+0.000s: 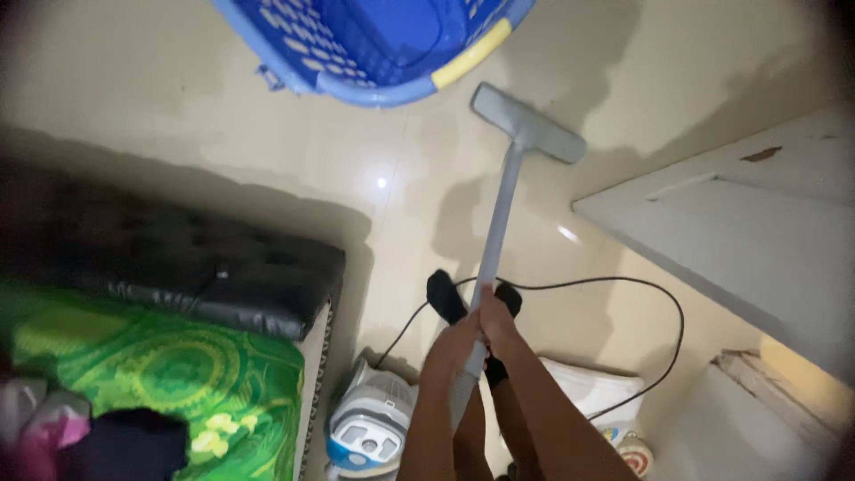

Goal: Vacuuming the floor around a bed and other furniture.

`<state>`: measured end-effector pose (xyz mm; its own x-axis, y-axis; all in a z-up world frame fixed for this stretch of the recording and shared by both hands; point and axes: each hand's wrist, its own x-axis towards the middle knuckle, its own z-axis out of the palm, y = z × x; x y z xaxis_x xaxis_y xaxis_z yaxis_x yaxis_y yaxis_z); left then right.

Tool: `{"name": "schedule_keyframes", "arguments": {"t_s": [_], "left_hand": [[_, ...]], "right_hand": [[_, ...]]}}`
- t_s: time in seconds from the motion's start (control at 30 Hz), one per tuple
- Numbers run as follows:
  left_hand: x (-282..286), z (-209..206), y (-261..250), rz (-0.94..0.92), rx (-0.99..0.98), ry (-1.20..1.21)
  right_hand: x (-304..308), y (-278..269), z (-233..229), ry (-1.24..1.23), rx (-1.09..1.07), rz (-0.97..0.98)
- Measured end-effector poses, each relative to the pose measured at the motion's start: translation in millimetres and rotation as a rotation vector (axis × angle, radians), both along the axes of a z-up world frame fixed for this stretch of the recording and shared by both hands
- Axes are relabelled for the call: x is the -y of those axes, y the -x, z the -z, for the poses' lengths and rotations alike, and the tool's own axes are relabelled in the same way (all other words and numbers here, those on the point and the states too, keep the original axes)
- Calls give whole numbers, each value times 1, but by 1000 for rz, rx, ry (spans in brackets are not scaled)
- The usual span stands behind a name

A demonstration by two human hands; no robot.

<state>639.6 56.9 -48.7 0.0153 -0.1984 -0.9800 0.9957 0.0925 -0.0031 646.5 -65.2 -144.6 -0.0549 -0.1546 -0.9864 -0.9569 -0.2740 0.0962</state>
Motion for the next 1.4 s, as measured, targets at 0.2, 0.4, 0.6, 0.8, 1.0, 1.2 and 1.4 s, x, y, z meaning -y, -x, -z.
{"name": "schedule_keyframes", "arguments": {"t_s": [0.2,0.4,0.6,0.8,1.0,1.2,1.4], "left_hand": [[32,74,-42,62,147,35],[62,189,-4,655,1049,-256],[7,42,7,221,9,-159],[19,58,-6,-17,-9,20],[63,144,-39,445,565,-16],[32,70,-20,2,95,28],[27,57,1,-21,-105,43]], "right_hand": [[39,-48,59,-30,149,25],[57,-73,86,-40,155,140],[20,17,48,-58,85,83],[26,-16,54,11,89,15],[73,-87,93,4,155,47],[40,-36,49,42,209,-87],[52,25,98,-28,238,29]]}}
